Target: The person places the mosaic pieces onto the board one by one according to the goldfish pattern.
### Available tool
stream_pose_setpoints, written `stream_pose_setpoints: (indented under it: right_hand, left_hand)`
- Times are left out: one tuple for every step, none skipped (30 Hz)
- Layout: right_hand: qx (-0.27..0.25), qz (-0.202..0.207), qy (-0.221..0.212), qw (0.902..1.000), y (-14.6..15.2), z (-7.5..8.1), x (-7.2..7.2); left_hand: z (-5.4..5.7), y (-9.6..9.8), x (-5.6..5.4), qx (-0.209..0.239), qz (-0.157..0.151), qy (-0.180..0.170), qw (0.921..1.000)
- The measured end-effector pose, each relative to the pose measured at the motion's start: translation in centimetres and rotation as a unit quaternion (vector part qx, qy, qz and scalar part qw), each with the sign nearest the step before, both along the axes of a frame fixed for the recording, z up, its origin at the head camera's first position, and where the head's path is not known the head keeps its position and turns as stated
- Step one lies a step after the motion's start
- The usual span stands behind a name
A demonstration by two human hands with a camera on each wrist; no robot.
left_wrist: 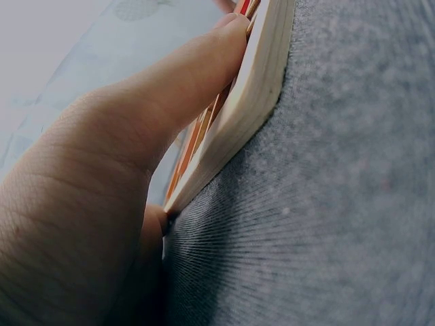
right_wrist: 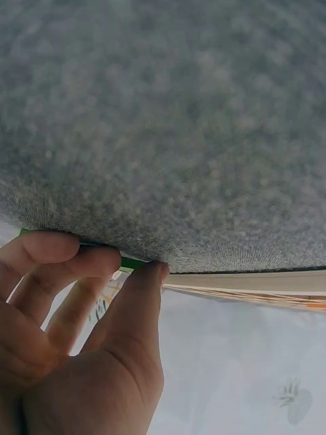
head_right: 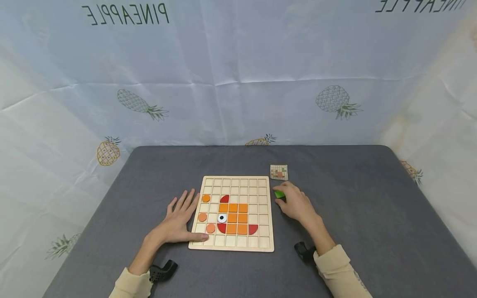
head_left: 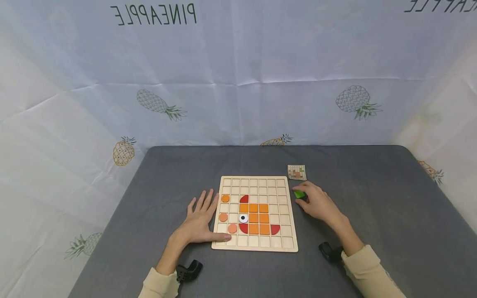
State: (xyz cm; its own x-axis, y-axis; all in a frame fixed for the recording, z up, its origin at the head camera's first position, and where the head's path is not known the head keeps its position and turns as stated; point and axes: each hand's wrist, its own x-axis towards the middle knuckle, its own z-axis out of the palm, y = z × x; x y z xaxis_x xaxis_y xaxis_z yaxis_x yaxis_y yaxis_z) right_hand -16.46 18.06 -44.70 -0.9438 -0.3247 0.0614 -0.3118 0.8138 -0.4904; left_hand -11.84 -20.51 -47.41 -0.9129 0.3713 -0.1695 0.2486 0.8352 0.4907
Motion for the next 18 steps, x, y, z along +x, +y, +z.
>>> stream_pose_setpoints:
  right_hand:
    - [0.0,-0.001,-0.001,1.0,0.07,0.0,-0.01]
    - [0.001,-0.002,-0.002,1.0,0.12,-0.04,-0.01]
    - [0.001,-0.002,-0.002,1.0,0.2,-0.04,-0.02]
    - [0.0,-0.002,-0.001,1.0,0.25,-0.07,0.0]
    - [-0.001,-0.001,-0.001,1.0,0.32,-0.11,0.02]
    - [-0.003,-0.001,0.0,1.0,0.41,-0.11,0.03]
    - [-0.005,-0.001,0.0,1.0,0.46,-0.09,0.08]
    - [-0.007,-0.001,0.001,1.0,0.5,-0.08,0.11]
    - [-0.008,0.0,0.003,1.0,0.55,-0.03,0.14]
    - [-0.01,0.0,0.004,0.9999,0.56,0.01,0.19]
    - [-0.01,0.001,0.006,0.9999,0.57,0.02,0.2]
    - [-0.012,-0.001,0.006,0.9999,0.55,0.03,0.22]
    - [-0.012,-0.002,0.006,0.9999,0.53,0.06,0.24]
    - [-0.012,-0.003,0.005,0.9999,0.49,0.04,0.22]
    - [-0.011,-0.004,0.004,0.9999,0.46,0.05,0.22]
    - [-0.012,-0.006,0.001,0.9999,0.41,0.05,0.21]
    - [-0.01,-0.006,-0.001,0.9999,0.4,0.02,0.17]
    - [-0.009,-0.008,-0.003,0.9999,0.39,0.02,0.14]
  left_hand:
    - [0.02,0.0,0.0,0.0,0.0,0.0,1.0]
    - [0.02,-0.01,-0.01,0.0,-0.001,0.0,1.0]
    - [0.03,-0.01,-0.02,0.0,-0.001,0.0,1.0]
    - [0.05,-0.01,-0.02,-0.001,-0.001,0.001,1.0]
    - [0.05,-0.01,-0.03,-0.001,-0.002,0.001,1.0]
    - [0.07,-0.01,-0.03,-0.001,-0.002,0.0,1.0]
    - [0.08,0.0,-0.04,-0.002,-0.002,0.0,1.0]
    - [0.1,0.01,-0.05,-0.003,-0.002,0.0,1.0]
    - [0.12,0.03,-0.06,-0.003,-0.002,0.0,1.0]
    - [0.11,0.03,-0.05,-0.003,-0.002,-0.001,1.0]
    - [0.1,0.03,-0.05,-0.003,-0.002,-0.001,1.0]
    - [0.1,0.05,-0.05,-0.002,-0.001,-0.001,1.0]
    - [0.1,0.06,-0.05,-0.002,-0.001,-0.001,1.0]
    - [0.09,0.07,-0.05,-0.001,-0.001,-0.001,1.0]
    - [0.09,0.08,-0.05,-0.001,0.0,-0.001,1.0]
    - [0.09,0.09,-0.05,0.0,0.0,-0.001,1.0]
    - [0.08,0.09,-0.05,0.0,0.001,-0.001,1.0]
    - [0.06,0.1,-0.06,0.0,0.001,-0.001,1.0]
